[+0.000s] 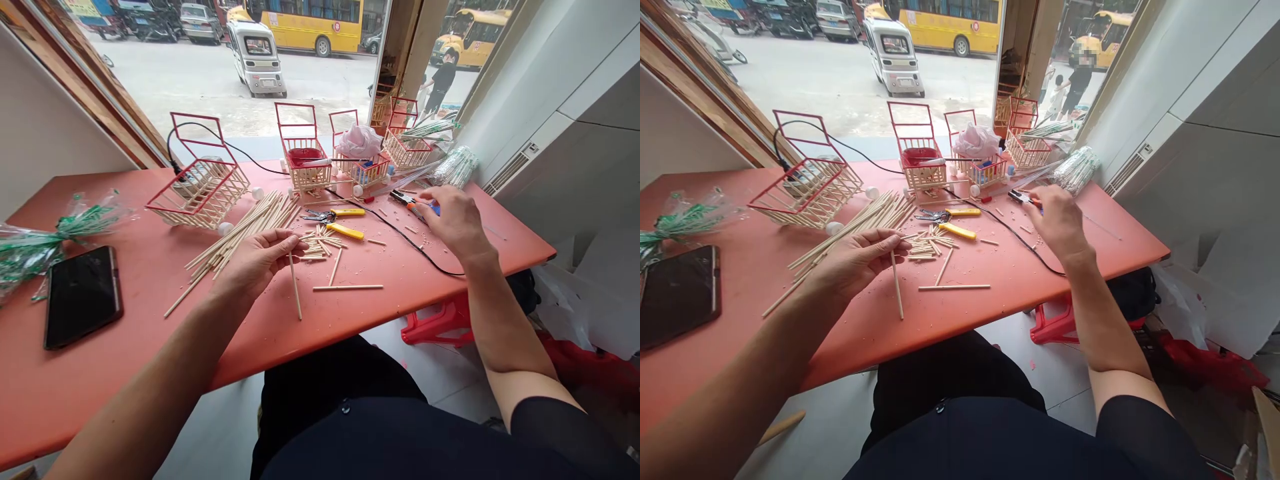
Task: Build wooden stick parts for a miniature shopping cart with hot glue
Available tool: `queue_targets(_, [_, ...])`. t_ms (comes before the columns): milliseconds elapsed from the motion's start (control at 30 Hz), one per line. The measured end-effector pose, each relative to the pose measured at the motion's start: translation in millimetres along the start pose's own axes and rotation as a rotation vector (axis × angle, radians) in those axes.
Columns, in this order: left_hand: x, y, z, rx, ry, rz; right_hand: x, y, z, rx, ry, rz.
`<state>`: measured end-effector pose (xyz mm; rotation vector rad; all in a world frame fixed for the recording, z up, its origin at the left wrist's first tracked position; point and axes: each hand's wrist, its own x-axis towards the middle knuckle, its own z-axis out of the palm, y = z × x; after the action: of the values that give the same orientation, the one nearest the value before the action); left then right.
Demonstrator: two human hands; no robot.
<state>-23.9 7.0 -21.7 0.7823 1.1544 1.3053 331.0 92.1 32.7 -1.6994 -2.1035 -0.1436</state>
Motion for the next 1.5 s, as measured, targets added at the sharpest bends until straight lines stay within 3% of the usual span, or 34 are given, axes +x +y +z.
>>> queue_targets(100, [0.4, 2.5, 2.0, -0.002, -0.004, -0.035, -11.7, 36.5, 4.1, -0.196, -0.101, 0.169])
queue_targets(233, [0.4, 6.5, 9.0, -0.024, 0.058, -0.105, -17.3, 57.0, 14.0, -0.286, -0.153, 0.235])
queue_targets(400, [0.4, 5.2, 8.9, -0.032, 0.045, -0.113, -9.0, 60.4, 19.0, -0.287, -0.149, 0.286])
queue_targets(633, [3.7, -1.8, -3.5, 0.046, 0.011, -0.006, 6.0, 63.0, 18.1, -0.39, -0.235, 0.319])
queue_targets(900, [0.0, 3.9, -2.7, 0.18, -0.012, 0.019, 3.3, 54.3, 9.3, -0.417, -0.328, 0.343])
queue_targets(1100, [0.0, 3.6, -1.4, 0.221, -0.018, 0.022, -6.3, 60.3, 14.4, -0.341, -0.297, 0.352])
queue_targets(1333, [0.9, 7.7, -5.9, 0.245, 0.016, 0.054, -10.3, 56.7, 9.8, -0.218, -0.153, 0.384])
queue_targets(1500, [1.8, 9.7, -7.3, 0.204, -0.029, 0.033, -21.4, 60.6, -11.6, -0.151, 0.084, 0.395])
